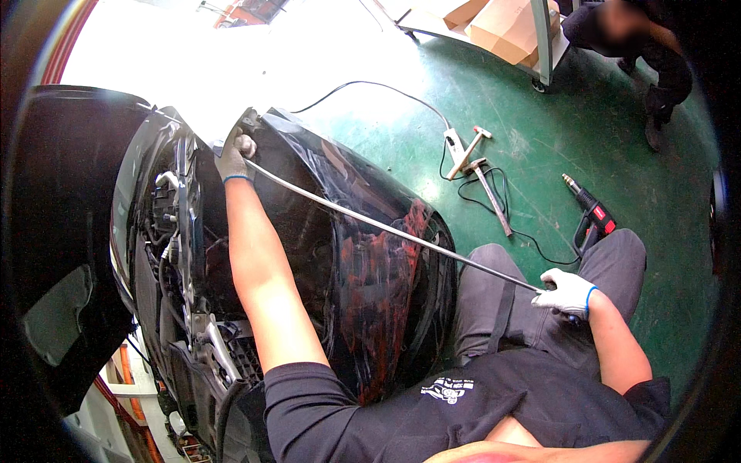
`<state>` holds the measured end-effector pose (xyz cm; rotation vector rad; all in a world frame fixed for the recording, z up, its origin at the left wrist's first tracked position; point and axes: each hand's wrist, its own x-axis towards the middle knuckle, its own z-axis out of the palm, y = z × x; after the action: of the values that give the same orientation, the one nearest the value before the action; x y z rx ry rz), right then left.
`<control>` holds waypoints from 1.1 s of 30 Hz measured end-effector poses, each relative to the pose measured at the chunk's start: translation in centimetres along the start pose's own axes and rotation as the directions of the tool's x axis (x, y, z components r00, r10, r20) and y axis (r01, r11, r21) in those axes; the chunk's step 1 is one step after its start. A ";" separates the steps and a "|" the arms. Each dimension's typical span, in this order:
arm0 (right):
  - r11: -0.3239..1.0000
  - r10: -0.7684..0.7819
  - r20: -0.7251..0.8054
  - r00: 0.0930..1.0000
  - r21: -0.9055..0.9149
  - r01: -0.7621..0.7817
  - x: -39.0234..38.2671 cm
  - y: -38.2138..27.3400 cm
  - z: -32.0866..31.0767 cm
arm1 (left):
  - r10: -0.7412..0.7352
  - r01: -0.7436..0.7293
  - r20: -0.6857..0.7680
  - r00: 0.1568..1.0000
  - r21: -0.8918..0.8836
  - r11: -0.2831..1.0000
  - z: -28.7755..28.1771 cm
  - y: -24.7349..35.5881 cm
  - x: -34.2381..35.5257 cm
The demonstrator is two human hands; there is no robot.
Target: The person uses a heat gun and a long metal rod to work on a detached black car bumper, likely to remove a protective film or reshape the plastic. They then use a hammer to tap the bumper's edge. The task involves heating, prying, and hammering the bumper surface.
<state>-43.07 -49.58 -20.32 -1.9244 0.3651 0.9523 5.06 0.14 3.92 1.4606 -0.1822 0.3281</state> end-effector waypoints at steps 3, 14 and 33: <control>0.998 -0.043 -0.060 0.997 0.034 0.046 1.1 1.0 1.9 | -0.003 0.003 -0.037 0.999 -0.004 1.000 1.2 -0.1 -0.6; 0.961 -0.060 -0.280 0.958 0.245 0.131 5.2 0.5 12.1 | 0.001 -0.001 0.004 1.000 -0.090 0.996 -2.4 -1.5 3.3; 0.992 -0.098 0.027 0.995 -0.072 0.099 3.0 2.3 -0.4 | -0.057 0.058 0.022 0.998 -0.042 0.997 -1.4 -0.9 2.0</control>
<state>-42.32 -50.78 -23.84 -1.9764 0.2220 0.9338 7.12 1.70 3.55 1.4248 -0.1627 0.2609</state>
